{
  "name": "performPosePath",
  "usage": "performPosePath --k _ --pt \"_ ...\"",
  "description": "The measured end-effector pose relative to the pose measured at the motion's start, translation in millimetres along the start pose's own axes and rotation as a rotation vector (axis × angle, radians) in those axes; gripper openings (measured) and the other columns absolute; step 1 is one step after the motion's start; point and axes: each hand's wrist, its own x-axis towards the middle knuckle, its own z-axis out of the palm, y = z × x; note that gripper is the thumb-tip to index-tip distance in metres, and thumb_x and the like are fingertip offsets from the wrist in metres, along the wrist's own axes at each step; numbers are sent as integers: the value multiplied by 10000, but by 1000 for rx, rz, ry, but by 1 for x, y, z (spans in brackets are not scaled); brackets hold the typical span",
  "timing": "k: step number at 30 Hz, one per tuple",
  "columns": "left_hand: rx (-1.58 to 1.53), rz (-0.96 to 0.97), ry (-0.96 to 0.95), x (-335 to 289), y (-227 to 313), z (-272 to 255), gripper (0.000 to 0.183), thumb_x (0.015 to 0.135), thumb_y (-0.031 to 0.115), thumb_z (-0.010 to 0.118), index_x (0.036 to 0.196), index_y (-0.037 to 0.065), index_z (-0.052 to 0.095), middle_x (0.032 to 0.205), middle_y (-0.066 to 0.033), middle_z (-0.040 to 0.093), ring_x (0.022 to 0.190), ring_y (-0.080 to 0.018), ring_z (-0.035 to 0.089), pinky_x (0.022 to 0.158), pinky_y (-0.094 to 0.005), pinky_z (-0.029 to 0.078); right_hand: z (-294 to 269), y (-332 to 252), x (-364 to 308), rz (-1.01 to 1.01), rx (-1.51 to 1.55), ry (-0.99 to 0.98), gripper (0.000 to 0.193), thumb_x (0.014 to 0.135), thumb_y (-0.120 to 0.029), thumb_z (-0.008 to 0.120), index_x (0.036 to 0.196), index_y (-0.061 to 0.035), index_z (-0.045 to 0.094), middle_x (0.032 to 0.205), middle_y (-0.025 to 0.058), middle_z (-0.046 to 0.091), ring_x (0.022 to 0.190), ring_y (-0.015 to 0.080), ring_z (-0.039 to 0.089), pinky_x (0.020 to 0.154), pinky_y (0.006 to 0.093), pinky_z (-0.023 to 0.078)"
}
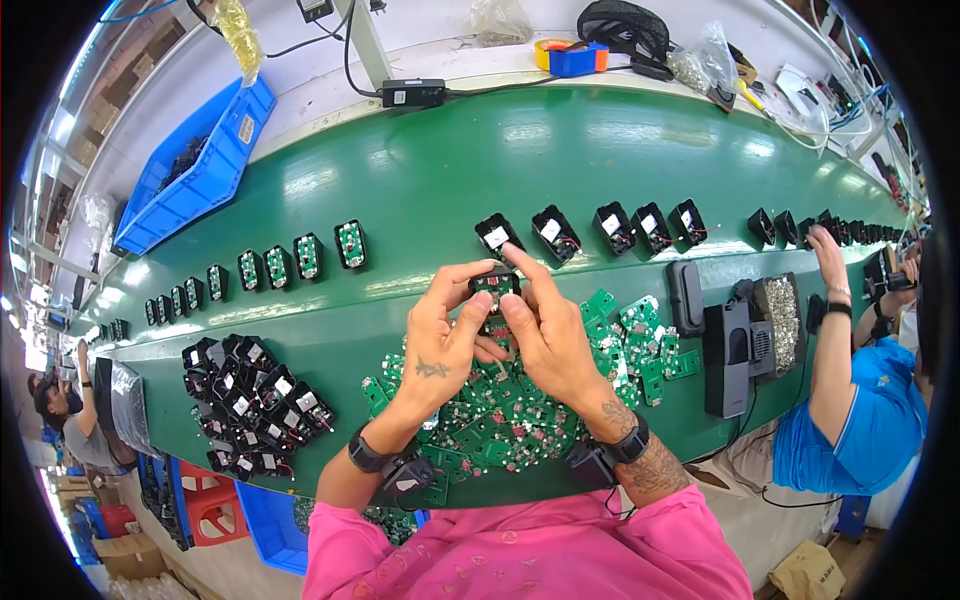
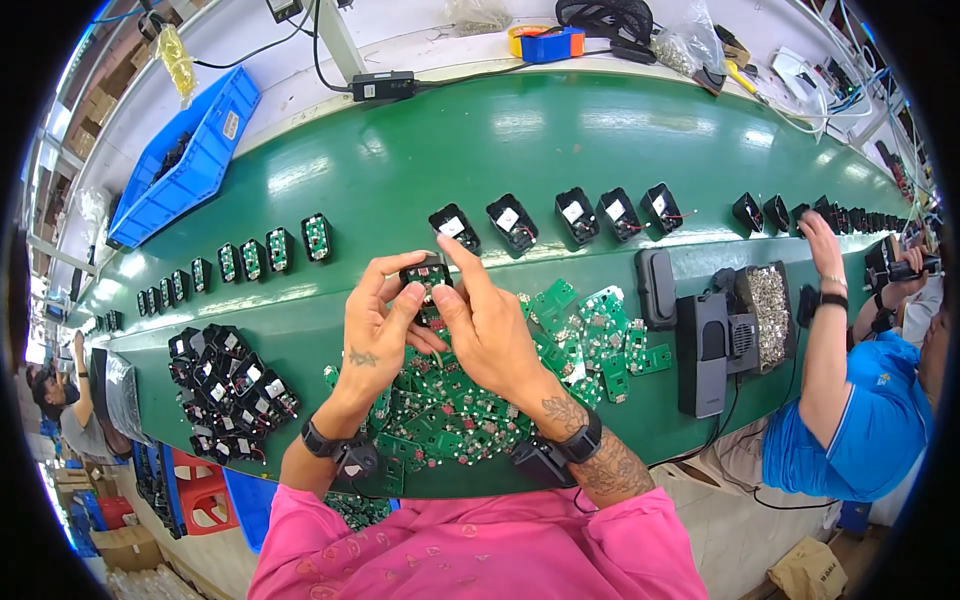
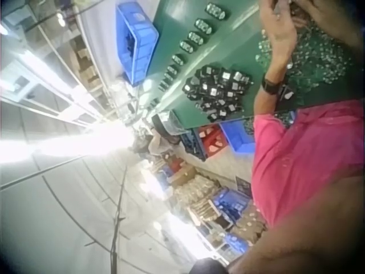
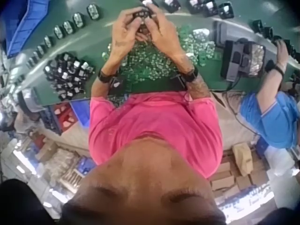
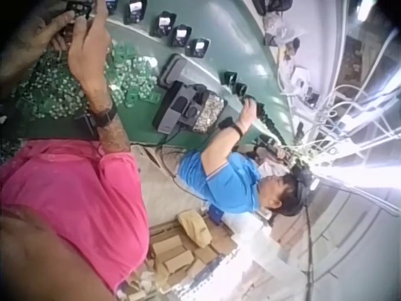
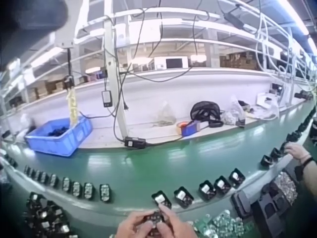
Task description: The person picks up a black plastic housing and a green circuit board, fits the board into the housing, and presses them together. After assembling the components, the person places the unit onto the green conveyor belt.
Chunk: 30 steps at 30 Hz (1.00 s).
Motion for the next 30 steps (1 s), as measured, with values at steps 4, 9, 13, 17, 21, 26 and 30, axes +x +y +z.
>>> performPosePath --k 4,9,13,17,21,26,30 --pt "-37 -31 6 0 -6 3 337 1016 157 516 1332 44 486 1041 -151 652 613 -185 690 473 -242 550 10 5 -1 -97 -42 44 378 1018 -157 492 1388 -89 462 848 135 623 676 225 593 624 359 485" --pt "-18 -7 26 -2 -13 5 317 1019 146 506 1314 32 483 1027 -159 654 599 -184 686 456 -251 544 16 8 -3 -49 40 58 342 1014 -123 490 1356 -109 483 896 174 645 734 290 632 664 381 496" --pt "16 54 65 -2 -18 7 290 1013 115 507 1288 39 458 1030 -178 644 563 -190 671 436 -237 545 20 18 -1 -77 112 77 326 1002 -107 504 1327 -107 509 849 142 628 690 235 594 639 355 485" --pt "23 83 96 -5 -15 10 282 1008 95 507 1281 39 460 1022 -177 645 560 -181 666 429 -236 541 17 16 -1 -115 61 85 312 987 -94 518 1299 -99 539 809 106 610 655 180 552 614 325 472" --pt "34 107 121 -8 -12 10 277 1010 93 502 1278 36 463 1009 -174 648 560 -182 667 426 -235 538 21 12 -1 -79 161 81 303 985 -93 523 1286 -94 557 782 95 607 656 158 549 612 320 470" --pt "75 97 133 -9 -3 4 267 1006 91 498 1260 9 502 987 -169 664 618 -217 698 446 -284 573 23 5 3 -43 186 48 311 979 -87 539 1289 -93 567 741 77 610 617 123 535 573 310 465" --pt "86 83 94 -3 4 3 284 1015 127 498 1285 46 468 987 -170 654 556 -201 671 431 -247 547 17 -5 9 7 275 2 314 997 -76 532 1310 -80 559 738 -28 503 723 34 527 660 238 500"
